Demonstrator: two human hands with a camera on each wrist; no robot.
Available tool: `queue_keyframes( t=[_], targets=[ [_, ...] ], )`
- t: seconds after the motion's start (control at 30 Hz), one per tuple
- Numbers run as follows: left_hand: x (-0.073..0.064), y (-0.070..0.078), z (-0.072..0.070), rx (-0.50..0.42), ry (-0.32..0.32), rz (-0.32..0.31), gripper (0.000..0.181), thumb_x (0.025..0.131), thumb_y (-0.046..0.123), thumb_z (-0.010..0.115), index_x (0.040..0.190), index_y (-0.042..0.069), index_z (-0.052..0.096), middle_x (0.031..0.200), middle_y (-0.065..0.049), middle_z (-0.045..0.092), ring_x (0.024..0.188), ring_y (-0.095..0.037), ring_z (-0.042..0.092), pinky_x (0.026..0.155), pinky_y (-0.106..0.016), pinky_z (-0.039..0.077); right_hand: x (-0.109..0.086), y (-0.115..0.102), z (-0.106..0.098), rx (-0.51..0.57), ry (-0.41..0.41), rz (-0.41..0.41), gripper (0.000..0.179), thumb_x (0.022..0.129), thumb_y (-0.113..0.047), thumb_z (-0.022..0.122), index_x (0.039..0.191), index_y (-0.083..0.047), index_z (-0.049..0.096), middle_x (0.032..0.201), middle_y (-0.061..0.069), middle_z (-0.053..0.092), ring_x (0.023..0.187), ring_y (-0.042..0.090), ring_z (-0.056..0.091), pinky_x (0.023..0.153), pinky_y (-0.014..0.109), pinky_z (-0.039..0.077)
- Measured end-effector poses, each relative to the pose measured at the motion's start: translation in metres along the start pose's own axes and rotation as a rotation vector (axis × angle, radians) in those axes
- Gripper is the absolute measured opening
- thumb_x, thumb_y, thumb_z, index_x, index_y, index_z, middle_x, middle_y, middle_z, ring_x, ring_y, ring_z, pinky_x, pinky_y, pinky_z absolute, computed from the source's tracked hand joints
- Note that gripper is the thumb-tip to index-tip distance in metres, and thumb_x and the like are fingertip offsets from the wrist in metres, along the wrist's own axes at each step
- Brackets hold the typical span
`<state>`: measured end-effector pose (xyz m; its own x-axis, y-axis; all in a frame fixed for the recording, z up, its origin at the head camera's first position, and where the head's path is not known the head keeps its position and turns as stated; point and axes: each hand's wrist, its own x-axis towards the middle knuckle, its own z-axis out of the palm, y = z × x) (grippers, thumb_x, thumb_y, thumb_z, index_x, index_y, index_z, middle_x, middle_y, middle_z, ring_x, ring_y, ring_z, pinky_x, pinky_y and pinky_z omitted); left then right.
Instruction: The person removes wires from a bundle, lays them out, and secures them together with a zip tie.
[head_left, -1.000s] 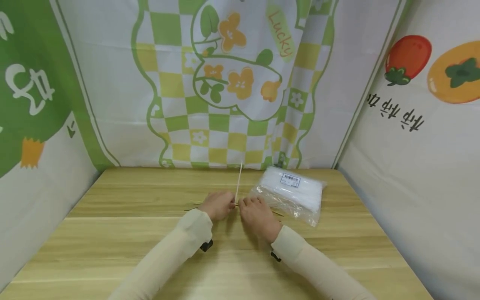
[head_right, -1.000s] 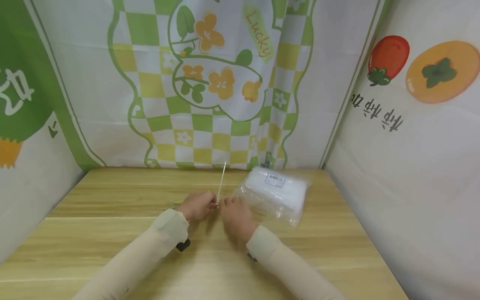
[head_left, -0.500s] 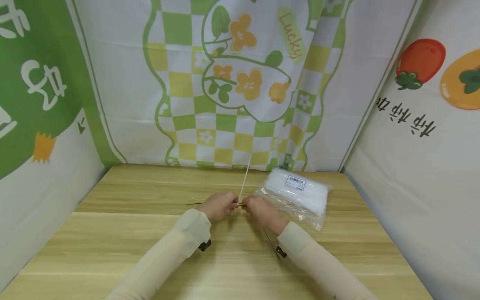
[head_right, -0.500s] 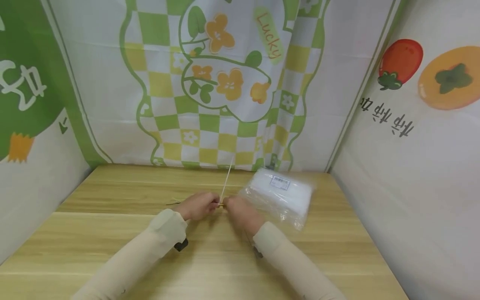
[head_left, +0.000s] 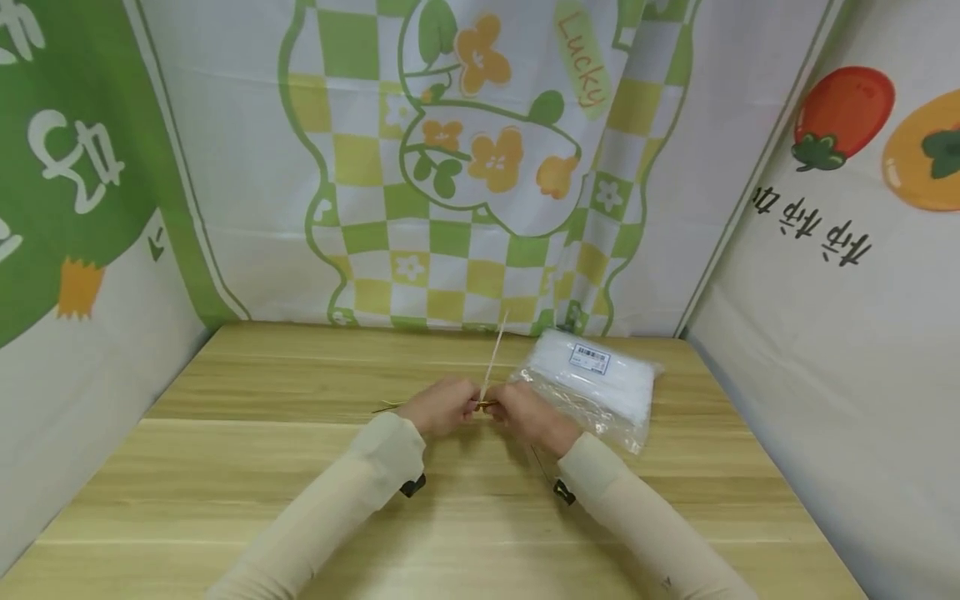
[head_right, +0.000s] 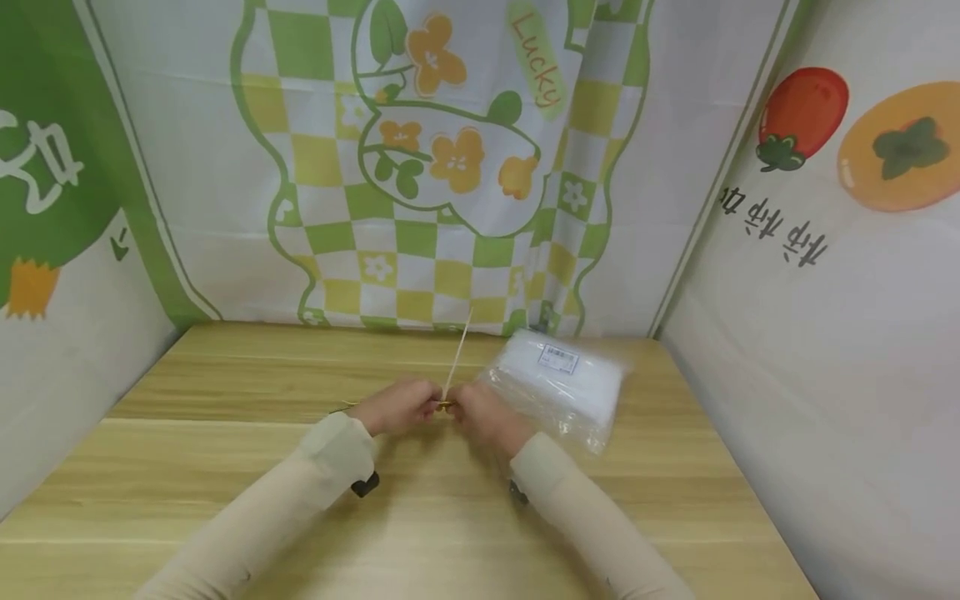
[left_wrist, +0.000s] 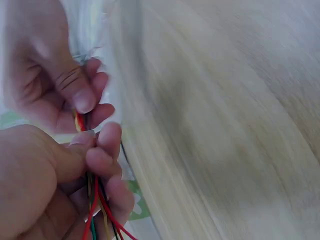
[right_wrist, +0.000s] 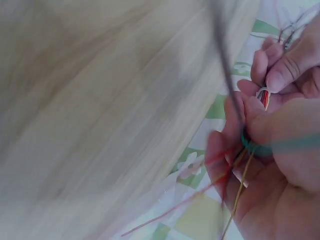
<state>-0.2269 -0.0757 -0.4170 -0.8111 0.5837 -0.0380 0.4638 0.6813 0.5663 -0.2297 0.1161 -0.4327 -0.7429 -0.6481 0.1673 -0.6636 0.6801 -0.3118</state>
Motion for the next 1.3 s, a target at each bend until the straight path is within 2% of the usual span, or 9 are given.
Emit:
queue_keyframes(
  t=[0.1, 0.3, 0.53, 0.7, 0.73, 0.83, 0.93, 1.13, 1.3],
  targets=[
    [-0.001, 0.002, 0.006, 0.308, 0.047, 0.061, 0.016, 0.098, -0.005, 0.066, 0.084, 0.002, 0.064, 0.075, -0.002, 0.060, 0.070, -0.016, 0.054, 0.067, -0.031, 0.047, -0.001, 0.003, 0.002, -0.153, -0.031, -0.004, 0.009, 0.099, -0.002, 0.067, 0.105, -0.008, 0.072, 0.094, 0.008, 0.075, 0.085, 0.019, 0.070, 0.077, 0.032, 0.058],
    [-0.004, -0.001, 0.010, 0.525, 0.089, 0.063, 0.008, 0.099, 0.001, 0.070, 0.100, 0.009, 0.072, 0.099, -0.006, 0.077, 0.090, -0.022, 0.073, 0.072, -0.039, 0.061, -0.010, 0.010, 0.001, -0.401, -0.029, -0.081, 0.006, 0.108, -0.018, 0.060, 0.107, -0.013, 0.057, 0.096, 0.007, 0.075, 0.083, 0.024, 0.074, 0.063, 0.038, 0.060],
    [-0.009, -0.014, -0.002, 0.457, 0.021, 0.152, 0.019, 0.101, -0.002, 0.061, 0.107, 0.014, 0.071, 0.104, -0.002, 0.079, 0.084, -0.018, 0.070, 0.071, -0.035, 0.056, -0.019, 0.018, -0.006, -0.486, 0.005, -0.263, 0.012, 0.110, -0.021, 0.056, 0.105, -0.010, 0.055, 0.088, 0.004, 0.071, 0.076, 0.019, 0.070, 0.061, 0.031, 0.057],
    [-0.013, -0.012, -0.008, 0.016, -0.055, -0.126, 0.039, 0.109, 0.037, 0.044, 0.117, 0.017, 0.076, 0.087, 0.000, 0.069, 0.062, -0.017, 0.046, 0.063, -0.034, 0.042, -0.023, 0.017, -0.011, -0.444, 0.015, -0.182, 0.016, 0.108, -0.029, 0.059, 0.098, -0.016, 0.059, 0.083, 0.000, 0.073, 0.065, 0.014, 0.065, 0.051, 0.028, 0.050],
    [-0.014, -0.012, -0.009, -0.002, -0.062, -0.136, 0.042, 0.109, 0.039, 0.042, 0.116, 0.016, 0.076, 0.088, 0.000, 0.070, 0.063, -0.017, 0.050, 0.064, -0.034, 0.043, -0.024, 0.017, -0.011, -0.428, 0.025, -0.165, 0.016, 0.106, -0.030, 0.060, 0.096, -0.017, 0.060, 0.083, -0.001, 0.074, 0.064, 0.014, 0.065, 0.050, 0.028, 0.049],
    [-0.016, -0.015, -0.010, 0.182, -0.075, 0.008, 0.022, 0.110, 0.020, 0.053, 0.112, 0.014, 0.074, 0.114, -0.001, 0.078, 0.089, -0.022, 0.071, 0.079, -0.038, 0.056, -0.026, 0.020, -0.011, -0.419, 0.060, -0.141, 0.016, 0.104, -0.033, 0.062, 0.094, -0.020, 0.061, 0.085, -0.004, 0.077, 0.064, 0.013, 0.065, 0.050, 0.028, 0.048],
    [-0.018, -0.019, -0.012, 0.430, -0.047, 0.158, 0.021, 0.101, -0.005, 0.062, 0.105, 0.014, 0.069, 0.117, -0.002, 0.078, 0.103, -0.020, 0.073, 0.083, -0.037, 0.058, -0.030, 0.024, -0.012, -0.424, 0.069, -0.132, 0.016, 0.103, -0.032, 0.064, 0.093, -0.020, 0.058, 0.084, -0.006, 0.077, 0.063, 0.012, 0.062, 0.049, 0.028, 0.045],
    [-0.020, -0.020, -0.014, 0.457, 0.001, 0.118, 0.041, 0.088, -0.024, 0.054, 0.093, 0.015, 0.065, 0.096, -0.003, 0.074, 0.073, -0.015, 0.052, 0.061, -0.031, 0.041, -0.037, 0.029, -0.016, -0.448, -0.046, -0.160, 0.006, 0.105, -0.013, 0.061, 0.104, -0.017, 0.057, 0.089, -0.002, 0.075, 0.065, 0.011, 0.059, 0.051, 0.026, 0.044],
    [-0.019, -0.018, -0.011, 0.459, 0.038, 0.127, 0.041, 0.088, -0.024, 0.055, 0.088, 0.015, 0.066, 0.088, -0.002, 0.073, 0.069, -0.013, 0.049, 0.060, -0.030, 0.039, -0.037, 0.025, -0.019, -0.412, -0.066, -0.066, 0.014, 0.099, -0.006, 0.063, 0.098, -0.020, 0.064, 0.099, -0.002, 0.078, 0.084, 0.016, 0.072, 0.062, 0.033, 0.055]
  ],
)
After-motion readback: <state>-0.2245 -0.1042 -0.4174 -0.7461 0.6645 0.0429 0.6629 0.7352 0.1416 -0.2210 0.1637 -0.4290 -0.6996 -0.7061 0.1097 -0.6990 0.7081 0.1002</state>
